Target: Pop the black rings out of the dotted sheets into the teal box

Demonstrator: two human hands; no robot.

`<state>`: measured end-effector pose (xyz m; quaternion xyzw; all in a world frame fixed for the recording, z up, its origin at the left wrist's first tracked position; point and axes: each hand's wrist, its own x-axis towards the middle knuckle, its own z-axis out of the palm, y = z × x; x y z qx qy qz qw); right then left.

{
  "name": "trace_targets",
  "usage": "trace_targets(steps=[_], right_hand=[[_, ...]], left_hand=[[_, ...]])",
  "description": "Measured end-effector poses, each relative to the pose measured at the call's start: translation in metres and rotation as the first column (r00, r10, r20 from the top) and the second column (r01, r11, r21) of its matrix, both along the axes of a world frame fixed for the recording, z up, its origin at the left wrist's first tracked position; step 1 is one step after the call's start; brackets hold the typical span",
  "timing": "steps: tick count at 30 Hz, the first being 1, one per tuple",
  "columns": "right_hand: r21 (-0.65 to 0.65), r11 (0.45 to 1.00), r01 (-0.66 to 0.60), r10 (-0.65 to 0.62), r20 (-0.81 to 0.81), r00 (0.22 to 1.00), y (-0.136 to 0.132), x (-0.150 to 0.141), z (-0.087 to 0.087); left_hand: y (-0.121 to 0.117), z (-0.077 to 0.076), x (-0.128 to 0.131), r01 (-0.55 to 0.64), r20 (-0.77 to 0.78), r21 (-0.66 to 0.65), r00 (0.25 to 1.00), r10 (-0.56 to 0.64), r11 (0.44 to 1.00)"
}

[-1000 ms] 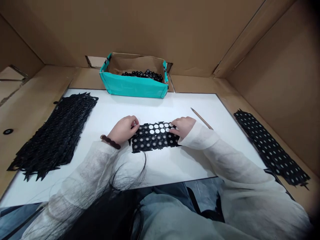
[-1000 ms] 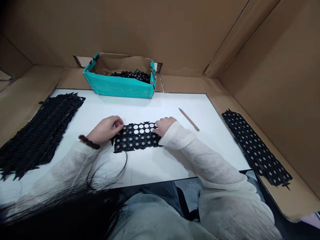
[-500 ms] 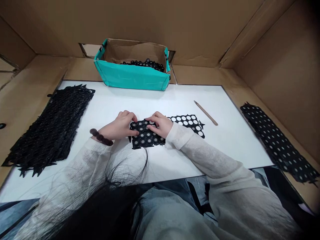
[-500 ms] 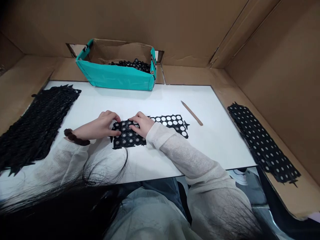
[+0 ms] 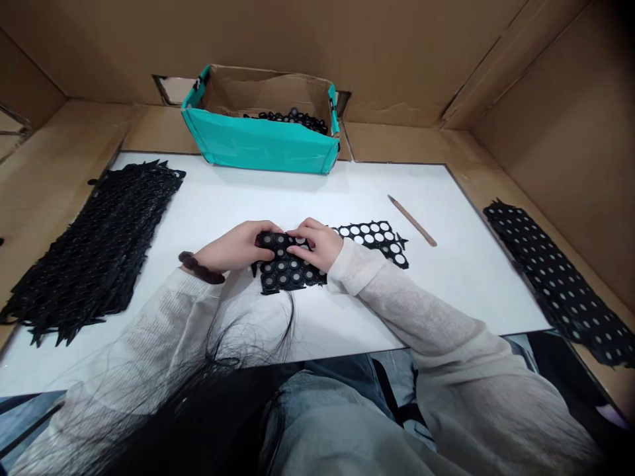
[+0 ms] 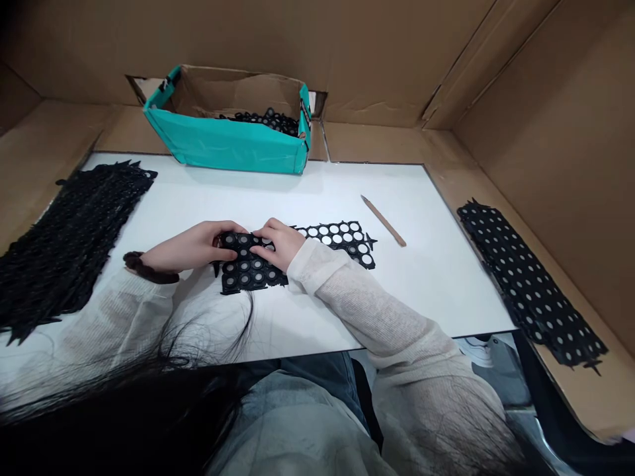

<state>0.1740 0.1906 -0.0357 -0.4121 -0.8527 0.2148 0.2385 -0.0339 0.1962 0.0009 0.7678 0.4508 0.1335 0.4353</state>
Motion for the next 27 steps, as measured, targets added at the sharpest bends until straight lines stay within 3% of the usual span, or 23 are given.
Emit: trace_targets(steps=[8, 18, 27], right_hand=[[-0.031, 0.999, 0.033, -0.036, -0.099, 0.994, -0.001, -0.002, 0.007], [-0.048, 0.991, 0.128, -0.129, -0.018, 0.992, -0.006, -0.010, 0.017], [-0.046, 0.997, 0.060, -0.059, 0.007, 0.998, -0.001, -0.005, 0.015]], left_hand=[[0.003, -0.001, -0.002, 0.032, 0.104, -0.045, 0.994, -0.028, 0.998], [0.002, 0.004, -0.001, 0.012, 0.079, -0.085, 0.997, -0.005, 0.996], [0.001, 0.008, 0.000, -0.002, 0.058, -0.099, 0.998, 0.008, 0.995]])
